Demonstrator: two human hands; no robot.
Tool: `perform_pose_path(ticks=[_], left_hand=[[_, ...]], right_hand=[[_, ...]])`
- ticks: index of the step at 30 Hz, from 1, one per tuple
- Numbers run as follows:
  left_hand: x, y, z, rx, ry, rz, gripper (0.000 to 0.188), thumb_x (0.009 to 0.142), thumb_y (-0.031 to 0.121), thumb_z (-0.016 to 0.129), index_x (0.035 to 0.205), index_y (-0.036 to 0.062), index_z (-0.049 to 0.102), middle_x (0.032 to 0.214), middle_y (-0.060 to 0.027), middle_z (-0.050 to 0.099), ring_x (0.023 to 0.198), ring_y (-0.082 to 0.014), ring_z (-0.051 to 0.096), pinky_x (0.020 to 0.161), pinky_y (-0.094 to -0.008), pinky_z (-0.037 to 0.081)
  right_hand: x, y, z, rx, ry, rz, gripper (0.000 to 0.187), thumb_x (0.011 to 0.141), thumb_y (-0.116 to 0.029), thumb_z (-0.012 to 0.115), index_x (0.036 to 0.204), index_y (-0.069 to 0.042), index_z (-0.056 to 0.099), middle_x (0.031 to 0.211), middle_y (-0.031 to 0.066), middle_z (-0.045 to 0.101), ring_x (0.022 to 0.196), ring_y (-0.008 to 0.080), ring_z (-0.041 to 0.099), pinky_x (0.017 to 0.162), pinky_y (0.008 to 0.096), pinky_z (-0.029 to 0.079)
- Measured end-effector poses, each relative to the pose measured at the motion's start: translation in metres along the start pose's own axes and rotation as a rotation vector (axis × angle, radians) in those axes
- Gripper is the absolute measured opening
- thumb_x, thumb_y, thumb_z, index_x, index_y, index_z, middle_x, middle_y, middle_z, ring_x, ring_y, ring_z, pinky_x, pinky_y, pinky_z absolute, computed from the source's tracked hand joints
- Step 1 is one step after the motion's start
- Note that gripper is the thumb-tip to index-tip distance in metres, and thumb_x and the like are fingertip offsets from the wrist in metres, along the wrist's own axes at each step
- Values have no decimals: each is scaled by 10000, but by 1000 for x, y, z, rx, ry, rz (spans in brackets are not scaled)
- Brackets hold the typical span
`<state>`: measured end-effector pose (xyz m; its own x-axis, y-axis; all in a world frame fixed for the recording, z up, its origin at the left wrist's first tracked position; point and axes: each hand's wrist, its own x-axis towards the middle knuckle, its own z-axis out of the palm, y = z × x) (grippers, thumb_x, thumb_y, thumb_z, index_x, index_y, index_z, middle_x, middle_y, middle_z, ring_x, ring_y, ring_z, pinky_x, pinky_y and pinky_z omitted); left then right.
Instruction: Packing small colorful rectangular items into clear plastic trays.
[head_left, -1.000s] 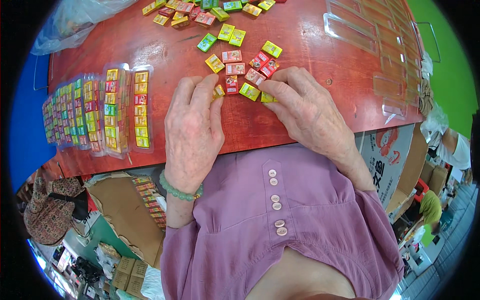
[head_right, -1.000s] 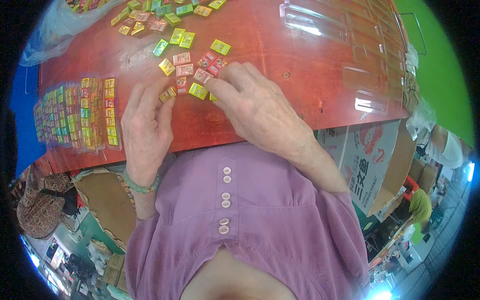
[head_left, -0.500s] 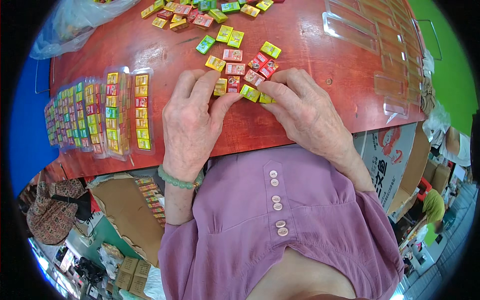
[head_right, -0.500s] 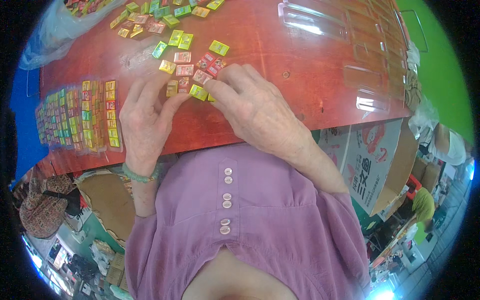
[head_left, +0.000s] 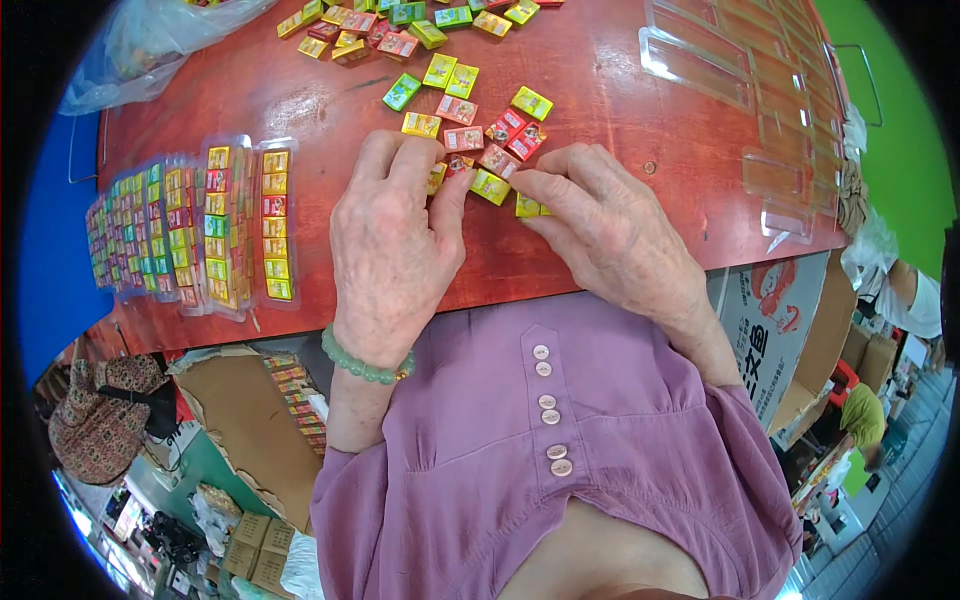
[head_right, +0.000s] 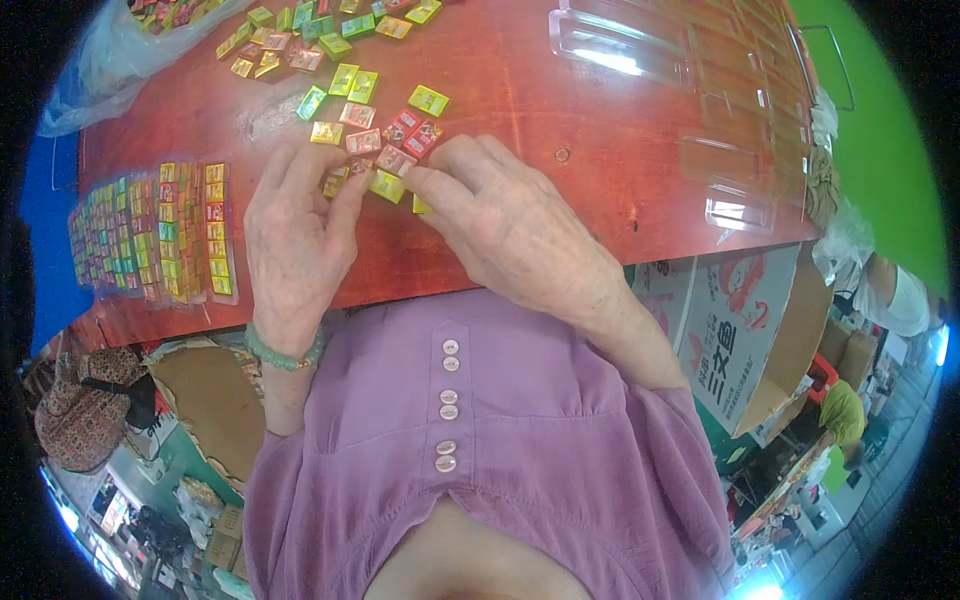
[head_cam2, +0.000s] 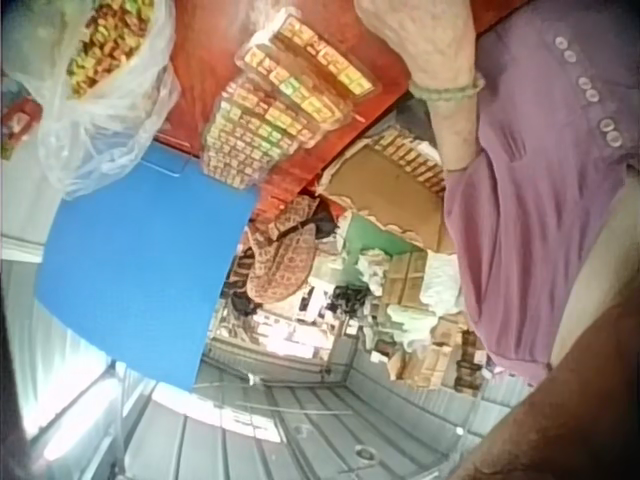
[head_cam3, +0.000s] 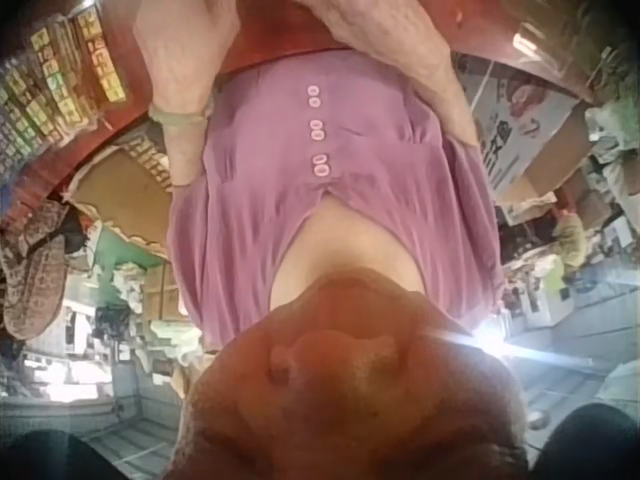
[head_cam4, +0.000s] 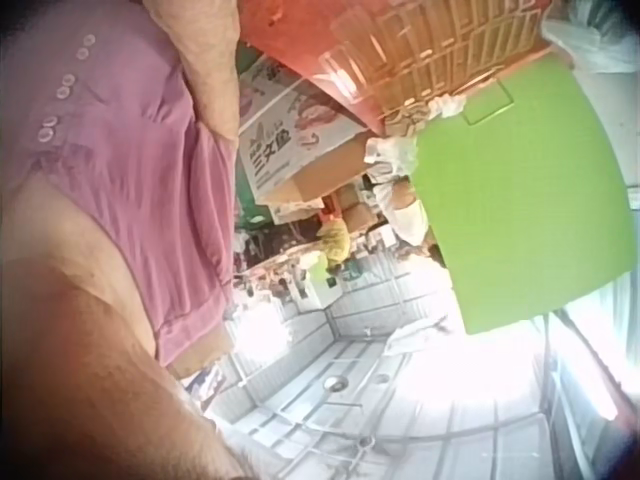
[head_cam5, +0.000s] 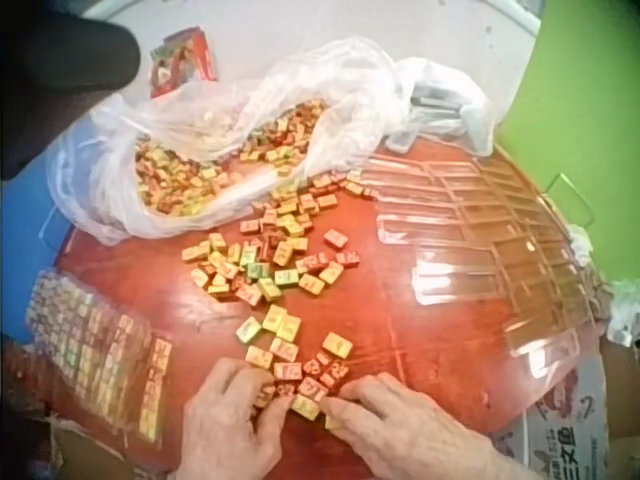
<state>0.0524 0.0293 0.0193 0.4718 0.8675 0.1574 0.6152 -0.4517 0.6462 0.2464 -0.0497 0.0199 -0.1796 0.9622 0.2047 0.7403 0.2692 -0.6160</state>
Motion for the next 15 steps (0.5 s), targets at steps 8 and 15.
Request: perform_pose_path(ticks=[8, 15], left_hand=[[-14, -1, -4, -75, -38, -24, 201, 838, 6, 751, 1006, 5, 641, 980, -157, 591, 839, -371, 659, 690, -456, 535], [-21, 0, -7, 15, -29, 58, 270, 833, 9, 756, 1098, 16, 707, 983, -135, 581, 847, -319, 648, 710, -431, 541]], right_hand=[[12, 3, -10, -106, -83, 39, 463, 876, -26, 717, 1326, -109, 643, 1036, 125, 602, 906, 303, 643, 784, 408, 560], [26, -3, -18, -196, -170, 28, 430, 896, -35, 696, 1316, -107, 641, 1003, 133, 582, 902, 321, 647, 778, 425, 551]])
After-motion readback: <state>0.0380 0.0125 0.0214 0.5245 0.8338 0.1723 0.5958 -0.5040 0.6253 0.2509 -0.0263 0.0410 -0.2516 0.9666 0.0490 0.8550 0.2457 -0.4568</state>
